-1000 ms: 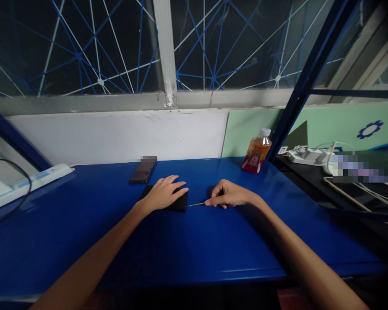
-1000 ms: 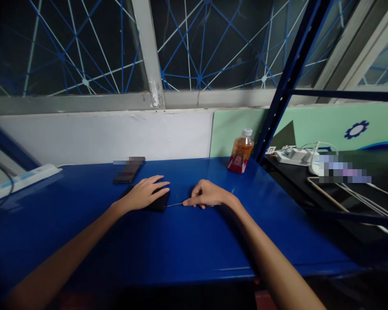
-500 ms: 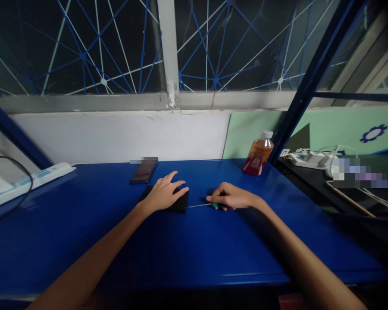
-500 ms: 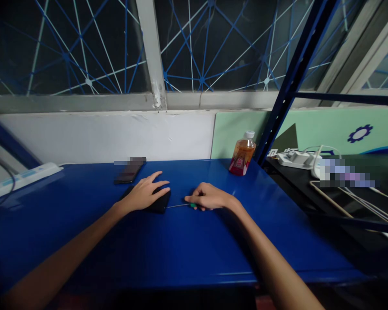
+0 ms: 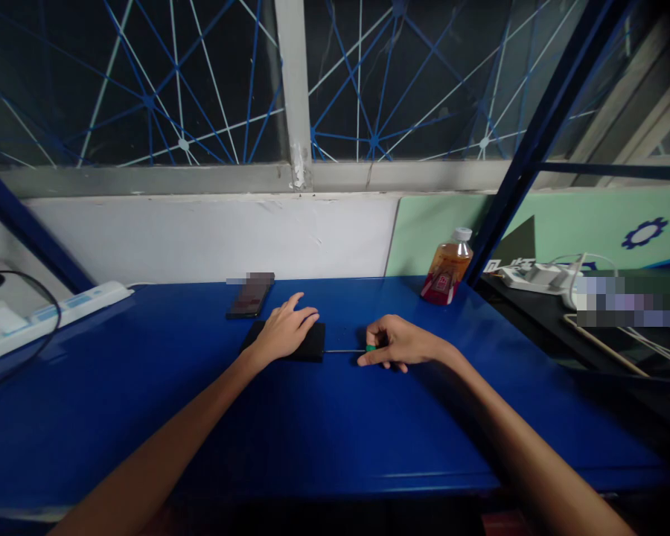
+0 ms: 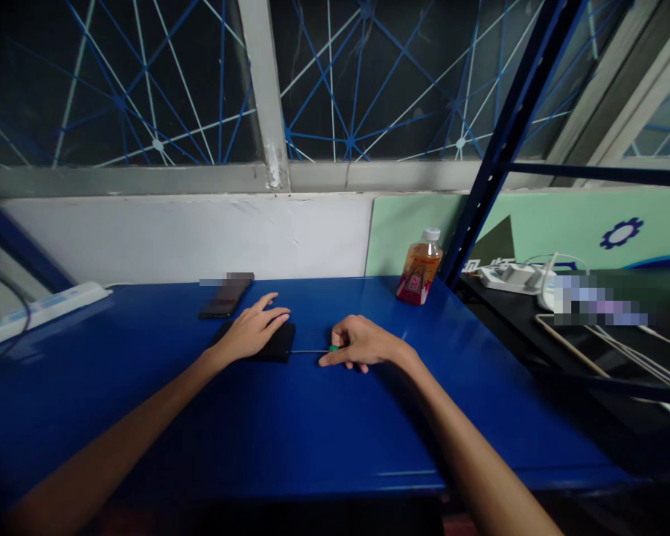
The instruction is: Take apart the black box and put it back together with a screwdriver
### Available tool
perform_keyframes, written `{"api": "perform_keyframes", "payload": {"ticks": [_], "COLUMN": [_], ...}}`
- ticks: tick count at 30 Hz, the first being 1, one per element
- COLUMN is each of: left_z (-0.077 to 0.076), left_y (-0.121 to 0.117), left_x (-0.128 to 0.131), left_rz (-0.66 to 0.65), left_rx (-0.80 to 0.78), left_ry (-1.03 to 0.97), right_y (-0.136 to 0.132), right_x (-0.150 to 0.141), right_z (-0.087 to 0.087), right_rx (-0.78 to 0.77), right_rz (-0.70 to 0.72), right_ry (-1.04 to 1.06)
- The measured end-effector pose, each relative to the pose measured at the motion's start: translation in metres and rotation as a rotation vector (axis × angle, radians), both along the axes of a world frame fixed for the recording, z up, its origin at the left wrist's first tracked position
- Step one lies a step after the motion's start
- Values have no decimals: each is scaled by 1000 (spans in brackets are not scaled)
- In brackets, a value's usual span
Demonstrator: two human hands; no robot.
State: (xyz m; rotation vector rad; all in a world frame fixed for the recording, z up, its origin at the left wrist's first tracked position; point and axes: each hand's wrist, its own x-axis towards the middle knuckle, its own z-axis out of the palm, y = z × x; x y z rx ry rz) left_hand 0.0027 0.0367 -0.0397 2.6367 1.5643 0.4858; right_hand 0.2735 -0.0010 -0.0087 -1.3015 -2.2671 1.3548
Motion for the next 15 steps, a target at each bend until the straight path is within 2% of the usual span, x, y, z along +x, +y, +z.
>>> {"api": "perform_keyframes", "payload": {"ticks": [6,12,15], "left_z": [1,3,5], "left_y": [-1,-2,-3], "left_x": [0,1,2], "left_rz": [4,21,27], "left_rx": [-49,-80,-79], "left_ry": [-17,-14,-5], "right_y": [2,4,4], "right_x": [-2,2,4], "right_z": [-5,1,3], "right_rx": [135,321,364], "right_rz": [-72,-29,-24], "right_ry": [-35,-68,-101]}}
